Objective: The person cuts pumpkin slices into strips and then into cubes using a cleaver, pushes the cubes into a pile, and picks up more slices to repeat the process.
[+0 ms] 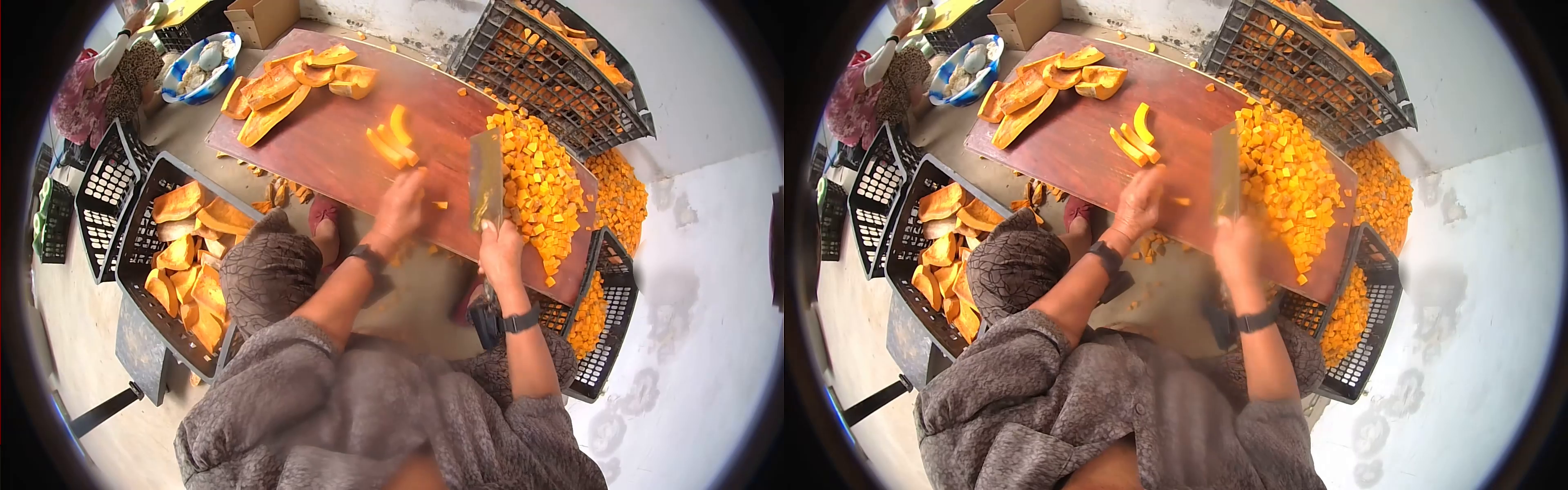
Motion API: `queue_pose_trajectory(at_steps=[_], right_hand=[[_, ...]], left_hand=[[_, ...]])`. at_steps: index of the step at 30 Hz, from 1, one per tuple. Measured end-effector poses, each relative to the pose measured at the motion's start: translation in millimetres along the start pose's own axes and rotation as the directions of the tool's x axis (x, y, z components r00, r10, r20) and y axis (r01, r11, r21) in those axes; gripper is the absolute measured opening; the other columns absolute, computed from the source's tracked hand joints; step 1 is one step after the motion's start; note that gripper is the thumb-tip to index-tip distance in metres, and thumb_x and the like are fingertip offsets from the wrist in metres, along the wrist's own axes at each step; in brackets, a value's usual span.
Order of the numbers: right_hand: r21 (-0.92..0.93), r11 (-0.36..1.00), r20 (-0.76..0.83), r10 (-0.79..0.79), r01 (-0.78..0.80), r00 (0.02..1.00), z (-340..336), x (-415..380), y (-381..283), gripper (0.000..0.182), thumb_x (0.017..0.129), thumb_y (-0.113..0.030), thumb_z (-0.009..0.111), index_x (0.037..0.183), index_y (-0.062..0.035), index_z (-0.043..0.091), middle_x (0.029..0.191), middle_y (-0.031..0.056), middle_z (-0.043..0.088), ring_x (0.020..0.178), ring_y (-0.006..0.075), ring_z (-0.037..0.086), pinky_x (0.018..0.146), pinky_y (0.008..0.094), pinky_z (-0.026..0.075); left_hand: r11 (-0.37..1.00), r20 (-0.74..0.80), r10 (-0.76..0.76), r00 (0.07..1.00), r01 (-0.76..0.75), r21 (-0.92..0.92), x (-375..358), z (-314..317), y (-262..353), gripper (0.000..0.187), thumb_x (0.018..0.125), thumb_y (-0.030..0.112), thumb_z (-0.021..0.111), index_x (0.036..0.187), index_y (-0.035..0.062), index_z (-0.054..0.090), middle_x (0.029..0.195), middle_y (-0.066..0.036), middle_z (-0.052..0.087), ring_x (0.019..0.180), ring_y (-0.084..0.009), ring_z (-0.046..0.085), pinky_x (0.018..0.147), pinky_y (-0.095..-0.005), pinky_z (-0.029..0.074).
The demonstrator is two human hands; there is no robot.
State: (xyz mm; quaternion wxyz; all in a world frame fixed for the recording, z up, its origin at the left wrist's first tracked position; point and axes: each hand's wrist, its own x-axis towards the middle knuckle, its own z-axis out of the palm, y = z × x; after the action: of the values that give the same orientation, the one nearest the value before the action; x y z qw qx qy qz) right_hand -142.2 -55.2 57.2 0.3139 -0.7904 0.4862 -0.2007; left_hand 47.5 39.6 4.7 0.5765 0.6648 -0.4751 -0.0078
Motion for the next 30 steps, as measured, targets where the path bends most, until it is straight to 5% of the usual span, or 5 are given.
queue_pose_trajectory(at_steps=[8,15,23,25,30], right_hand=[[-0.059,0.987,0.270,-0.130,0.151,0.954,-16.5,-63.9,-15.2,0.031,0.089,-0.024,0.063,0.083,0.0049,0.055,0.076,0.0304,0.059,0.073,0.0493,0.058,0.065,0.0514,0.046],[-0.026,0.997,0.128,-0.069,0.073,0.989,-5.2,-45.2,32.0,0.026,0.096,-0.021,0.058,0.086,0.0025,0.053,0.054,0.0067,0.051,0.037,0.0150,0.050,0.034,0.0301,0.042],[0.014,1.000,0.054,-0.021,0.020,0.998,-17.1,-45.4,21.3,0.025,0.096,-0.021,0.059,0.088,0.0023,0.055,0.056,0.0061,0.052,0.040,0.0145,0.051,0.036,0.0303,0.042],[0.020,0.997,0.095,0.073,-0.075,0.993,-27.3,-49.9,-4.5,0.028,0.091,-0.022,0.061,0.087,0.0060,0.058,0.076,0.0284,0.061,0.073,0.0460,0.061,0.067,0.0475,0.048],[-0.113,0.950,-0.035,-0.296,0.290,0.955,-23.0,-49.2,-4.5,0.026,0.093,-0.019,0.061,0.084,0.0048,0.056,0.060,0.0171,0.057,0.045,0.0256,0.056,0.047,0.0385,0.046]], left_hand=[[0.885,-0.247,-0.153,0.957,0.244,0.397,49.6,-54.1,-60.9,0.062,0.075,-0.005,0.059,0.134,0.0072,0.049,0.132,-0.018,0.053,0.125,-0.0378,0.048,0.104,-0.0427,0.041],[0.891,-0.094,-0.190,0.977,0.212,0.402,46.3,-57.5,-62.3,0.044,0.072,0.003,0.070,0.114,0.0091,0.059,0.106,-0.012,0.063,0.109,-0.0326,0.057,0.094,-0.0410,0.045],[0.978,0.111,-0.109,0.988,0.087,0.188,7.0,-30.0,-26.1,0.012,0.078,0.000,0.064,0.087,0.0070,0.061,0.092,-0.012,0.060,0.087,-0.0336,0.063,0.075,-0.0383,0.052],[0.980,0.216,-0.038,0.976,-0.006,0.199,0.1,-22.1,-17.8,0.015,0.080,0.001,0.062,0.092,0.0088,0.061,0.096,-0.012,0.060,0.089,-0.0351,0.062,0.077,-0.0398,0.052],[0.970,0.171,-0.083,0.982,0.040,0.242,3.0,-15.5,-13.0,0.018,0.081,0.003,0.061,0.098,0.0093,0.059,0.100,-0.013,0.059,0.089,-0.0360,0.062,0.078,-0.0417,0.052]])
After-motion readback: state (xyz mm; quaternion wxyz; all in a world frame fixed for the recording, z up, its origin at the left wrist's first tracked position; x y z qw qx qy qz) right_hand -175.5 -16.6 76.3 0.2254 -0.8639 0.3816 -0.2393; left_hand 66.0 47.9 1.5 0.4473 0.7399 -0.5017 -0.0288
